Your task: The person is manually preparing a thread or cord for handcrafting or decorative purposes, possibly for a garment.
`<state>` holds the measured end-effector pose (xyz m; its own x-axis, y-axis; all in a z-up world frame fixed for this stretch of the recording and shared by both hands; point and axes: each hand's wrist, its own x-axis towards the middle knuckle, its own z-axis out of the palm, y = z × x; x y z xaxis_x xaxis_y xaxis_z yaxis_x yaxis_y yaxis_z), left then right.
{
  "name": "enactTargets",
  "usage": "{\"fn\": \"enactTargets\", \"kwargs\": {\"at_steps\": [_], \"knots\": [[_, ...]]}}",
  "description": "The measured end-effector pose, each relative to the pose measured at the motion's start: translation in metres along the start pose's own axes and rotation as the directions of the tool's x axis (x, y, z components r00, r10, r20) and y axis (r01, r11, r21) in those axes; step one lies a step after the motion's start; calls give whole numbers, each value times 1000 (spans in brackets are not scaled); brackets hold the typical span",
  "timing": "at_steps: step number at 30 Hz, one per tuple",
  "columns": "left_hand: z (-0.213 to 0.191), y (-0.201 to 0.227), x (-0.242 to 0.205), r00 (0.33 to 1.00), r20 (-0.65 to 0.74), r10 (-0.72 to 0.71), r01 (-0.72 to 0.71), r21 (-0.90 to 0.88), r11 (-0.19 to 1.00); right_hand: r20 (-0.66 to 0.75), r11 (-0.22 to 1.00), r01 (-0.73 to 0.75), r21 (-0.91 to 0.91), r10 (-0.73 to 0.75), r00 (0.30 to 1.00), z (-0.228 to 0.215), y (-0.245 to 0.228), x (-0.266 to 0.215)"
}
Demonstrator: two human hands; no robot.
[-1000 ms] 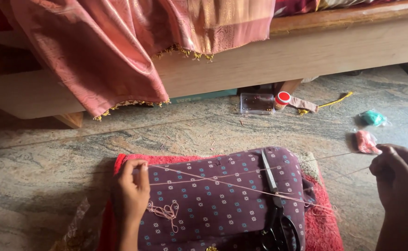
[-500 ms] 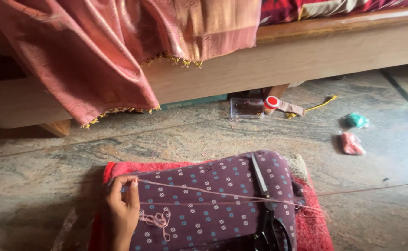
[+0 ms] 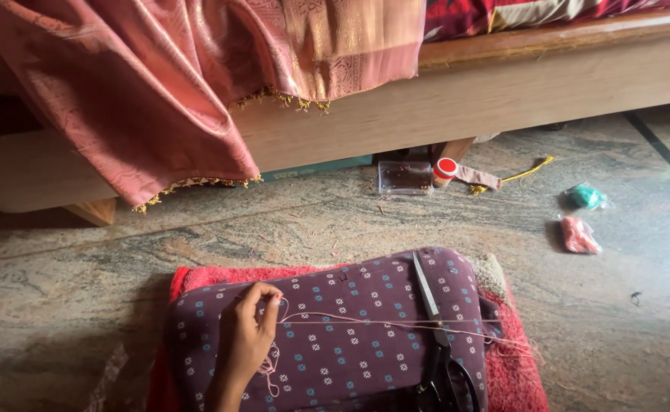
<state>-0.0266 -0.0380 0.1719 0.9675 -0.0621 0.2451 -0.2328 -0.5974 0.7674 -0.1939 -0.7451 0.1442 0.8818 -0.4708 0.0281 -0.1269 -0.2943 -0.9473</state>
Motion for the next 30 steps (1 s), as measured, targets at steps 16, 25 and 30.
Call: {"fn": "enactTargets", "kwargs": {"at_steps": [16,25,30], "knots": [[-15,27,9,972,142,-185,218,-269,938,774,989,-143,25,71,629,450,-203,-109],[-37,-21,17,952,273,-137,237,-380,894,805,966,-181,-186,255,536,408,-169,-75],[-42,-20,19,903,307,-301,382,-252,889,711,963,-235,-132,257,655,361,-132,-47]]}}
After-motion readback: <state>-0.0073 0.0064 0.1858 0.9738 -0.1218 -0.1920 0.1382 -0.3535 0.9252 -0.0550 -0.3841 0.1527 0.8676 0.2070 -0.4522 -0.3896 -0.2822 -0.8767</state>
